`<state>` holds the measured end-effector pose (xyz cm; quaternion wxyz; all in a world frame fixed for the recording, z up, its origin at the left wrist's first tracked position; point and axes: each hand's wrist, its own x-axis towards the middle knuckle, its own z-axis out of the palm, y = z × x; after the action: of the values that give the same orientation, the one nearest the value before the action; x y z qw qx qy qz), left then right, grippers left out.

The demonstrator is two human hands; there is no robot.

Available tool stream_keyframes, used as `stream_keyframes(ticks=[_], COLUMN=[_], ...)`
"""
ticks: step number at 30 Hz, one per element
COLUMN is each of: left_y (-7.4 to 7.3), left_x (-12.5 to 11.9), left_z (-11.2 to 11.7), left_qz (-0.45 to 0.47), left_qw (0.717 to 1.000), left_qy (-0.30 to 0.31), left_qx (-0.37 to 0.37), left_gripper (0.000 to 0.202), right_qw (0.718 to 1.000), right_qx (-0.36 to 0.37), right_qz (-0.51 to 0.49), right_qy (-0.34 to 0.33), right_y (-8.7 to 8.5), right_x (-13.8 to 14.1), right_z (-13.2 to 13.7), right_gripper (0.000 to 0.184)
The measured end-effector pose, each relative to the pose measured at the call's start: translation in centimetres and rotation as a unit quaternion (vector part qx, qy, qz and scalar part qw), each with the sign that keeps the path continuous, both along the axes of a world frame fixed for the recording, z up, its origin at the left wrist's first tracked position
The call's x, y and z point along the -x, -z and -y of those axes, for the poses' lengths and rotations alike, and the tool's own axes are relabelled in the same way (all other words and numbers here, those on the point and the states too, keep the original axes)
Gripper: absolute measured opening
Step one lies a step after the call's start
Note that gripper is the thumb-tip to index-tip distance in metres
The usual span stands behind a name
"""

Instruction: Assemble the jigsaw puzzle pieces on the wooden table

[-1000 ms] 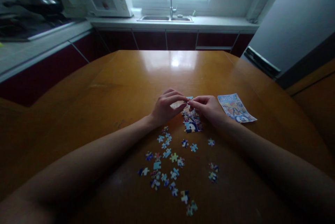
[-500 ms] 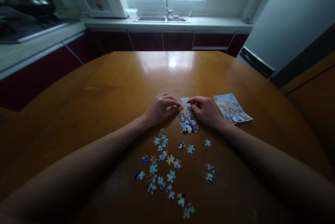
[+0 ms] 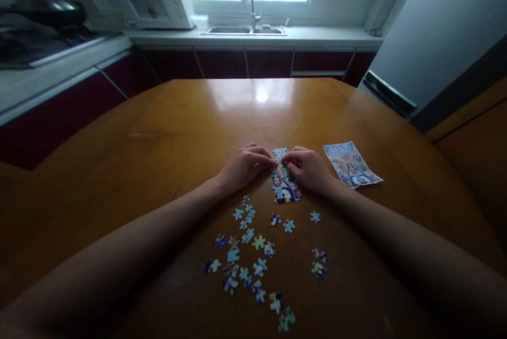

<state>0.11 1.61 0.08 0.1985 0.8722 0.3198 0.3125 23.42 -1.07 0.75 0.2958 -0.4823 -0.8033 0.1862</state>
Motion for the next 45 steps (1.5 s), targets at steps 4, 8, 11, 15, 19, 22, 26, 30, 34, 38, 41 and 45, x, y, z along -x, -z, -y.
stream_keyframes(ticks=[4, 8, 11, 15, 19, 22, 26, 30, 34, 38, 41, 45], left_y=[0.08, -0.08, -0.28, -0.30, -0.12, -0.01, -0.02, -0.22, -0.33, -0.24, -0.16, -0.06], left_x=[0.01, -0.08, -0.19, -0.34, -0.37, -0.21, -0.02, -0.18, -0.37, -0.35, -0.27, -0.26], left_z=[-0.02, 0.06, 0.09, 0.01, -0.13, -0.24, -0.16, 0.23, 0.39, 0.25, 0.24, 0.25], left_qz=[-0.001, -0.012, -0.025, -0.028, -0.011, 0.024, 0.023, -0.003, -0.019, 0.002, -0.015, -0.023], left_qw=[1.000, 1.000, 1.000, 0.999, 0.999, 0.998, 0.996, 0.997, 0.997, 0.996, 0.997, 0.997], left_qy=[0.000, -0.006, 0.001, 0.012, 0.007, -0.036, -0.057, -0.032, -0.022, -0.039, -0.035, -0.026], left_qx=[-0.002, 0.000, -0.007, -0.026, -0.038, -0.053, -0.067, -0.071, -0.069, -0.078, -0.072, -0.067], left_gripper=[0.018, 0.019, 0.017, 0.013, 0.016, 0.030, 0.039, 0.040, 0.037, 0.039, 0.039, 0.039], right_qw=[1.000, 1.000, 1.000, 1.000, 1.000, 1.000, 1.000, 1.000, 1.000, 1.000, 1.000, 1.000], right_qx=[0.001, 0.003, 0.005, 0.001, -0.003, 0.001, 0.006, -0.001, -0.004, 0.001, -0.003, -0.008], right_qz=[0.007, 0.011, 0.011, 0.011, 0.013, 0.013, 0.010, 0.005, 0.005, 0.007, 0.006, 0.006], right_qy=[0.006, 0.007, 0.007, 0.004, 0.005, 0.009, 0.009, 0.008, 0.009, 0.013, 0.014, 0.009], right_y=[-0.06, -0.17, -0.23, -0.06, 0.17, 0.21, 0.23, 0.25, 0.09, -0.04, 0.04, 0.22], right_x=[0.01, 0.04, 0.05, 0.02, -0.01, 0.01, 0.05, 0.07, 0.12, 0.16, 0.15, 0.10], right_z=[0.02, 0.05, 0.06, -0.02, -0.15, -0.18, -0.13, -0.06, 0.00, -0.02, -0.10, -0.20], right_gripper=[0.021, 0.021, 0.021, 0.022, 0.021, 0.021, 0.021, 0.021, 0.021, 0.021, 0.021, 0.021])
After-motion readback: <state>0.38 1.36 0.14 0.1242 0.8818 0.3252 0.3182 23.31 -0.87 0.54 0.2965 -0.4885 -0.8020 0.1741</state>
